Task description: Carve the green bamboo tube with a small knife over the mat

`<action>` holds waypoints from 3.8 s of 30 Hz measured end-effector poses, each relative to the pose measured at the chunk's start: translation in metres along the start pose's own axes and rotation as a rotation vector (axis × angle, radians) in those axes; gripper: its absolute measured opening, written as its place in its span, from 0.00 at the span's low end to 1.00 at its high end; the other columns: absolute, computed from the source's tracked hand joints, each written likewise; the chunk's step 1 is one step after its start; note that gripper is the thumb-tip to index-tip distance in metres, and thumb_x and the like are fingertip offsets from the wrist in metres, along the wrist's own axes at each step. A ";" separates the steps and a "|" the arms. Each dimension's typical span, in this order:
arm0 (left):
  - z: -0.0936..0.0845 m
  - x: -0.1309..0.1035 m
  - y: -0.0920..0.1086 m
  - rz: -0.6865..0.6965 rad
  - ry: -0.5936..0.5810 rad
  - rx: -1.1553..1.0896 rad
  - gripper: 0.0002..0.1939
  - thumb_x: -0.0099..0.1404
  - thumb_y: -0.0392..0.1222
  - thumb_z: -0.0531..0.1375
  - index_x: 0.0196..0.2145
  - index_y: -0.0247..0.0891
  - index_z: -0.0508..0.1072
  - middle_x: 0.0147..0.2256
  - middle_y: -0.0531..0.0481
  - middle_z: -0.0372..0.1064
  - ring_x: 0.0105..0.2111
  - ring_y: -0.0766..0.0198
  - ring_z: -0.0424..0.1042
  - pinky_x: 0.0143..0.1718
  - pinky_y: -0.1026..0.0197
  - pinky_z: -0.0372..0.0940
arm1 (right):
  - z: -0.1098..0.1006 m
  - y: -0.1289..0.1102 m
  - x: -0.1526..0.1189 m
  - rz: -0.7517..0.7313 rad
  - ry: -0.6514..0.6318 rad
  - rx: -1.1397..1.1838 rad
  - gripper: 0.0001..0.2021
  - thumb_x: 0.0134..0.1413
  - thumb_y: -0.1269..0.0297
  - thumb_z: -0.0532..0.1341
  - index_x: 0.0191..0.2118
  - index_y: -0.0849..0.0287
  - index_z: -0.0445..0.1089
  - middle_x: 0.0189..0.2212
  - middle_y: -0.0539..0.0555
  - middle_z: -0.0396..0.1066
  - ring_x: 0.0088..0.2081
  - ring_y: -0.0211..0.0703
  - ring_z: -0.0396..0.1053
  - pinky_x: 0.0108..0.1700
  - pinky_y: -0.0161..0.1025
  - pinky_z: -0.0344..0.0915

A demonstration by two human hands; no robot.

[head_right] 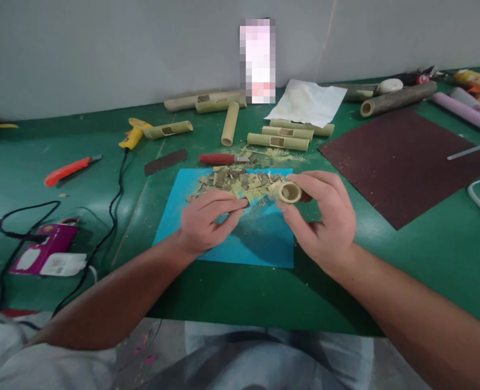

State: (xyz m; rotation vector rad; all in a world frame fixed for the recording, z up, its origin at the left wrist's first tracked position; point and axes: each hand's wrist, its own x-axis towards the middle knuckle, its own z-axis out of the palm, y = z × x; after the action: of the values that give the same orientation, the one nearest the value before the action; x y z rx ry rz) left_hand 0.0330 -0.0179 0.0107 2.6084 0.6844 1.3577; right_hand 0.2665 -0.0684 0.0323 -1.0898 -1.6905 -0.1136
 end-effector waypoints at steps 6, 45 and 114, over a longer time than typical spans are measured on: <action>-0.001 0.002 0.001 0.012 -0.009 0.015 0.06 0.69 0.33 0.62 0.43 0.37 0.76 0.37 0.47 0.77 0.37 0.64 0.78 0.39 0.63 0.75 | 0.003 0.000 0.003 0.017 -0.059 0.005 0.16 0.58 0.66 0.65 0.51 0.48 0.70 0.40 0.54 0.74 0.39 0.47 0.73 0.37 0.47 0.73; -0.001 0.002 0.001 0.002 -0.016 -0.004 0.06 0.68 0.32 0.62 0.43 0.34 0.76 0.37 0.45 0.77 0.38 0.64 0.77 0.40 0.63 0.74 | 0.002 -0.002 0.006 -0.010 -0.088 0.003 0.13 0.59 0.67 0.64 0.49 0.49 0.68 0.38 0.54 0.75 0.39 0.47 0.73 0.37 0.47 0.72; -0.010 -0.015 -0.001 -0.105 -0.357 -0.054 0.08 0.73 0.37 0.58 0.42 0.35 0.78 0.37 0.45 0.78 0.37 0.64 0.78 0.40 0.64 0.74 | 0.027 0.014 -0.004 0.049 -0.839 0.168 0.04 0.57 0.63 0.61 0.37 0.56 0.71 0.37 0.55 0.75 0.42 0.47 0.71 0.42 0.44 0.67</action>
State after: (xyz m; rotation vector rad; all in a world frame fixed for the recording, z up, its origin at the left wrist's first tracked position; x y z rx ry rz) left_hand 0.0166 -0.0246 0.0049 2.6282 0.7031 0.8371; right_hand 0.2569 -0.0473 0.0118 -1.1210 -2.3465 0.5846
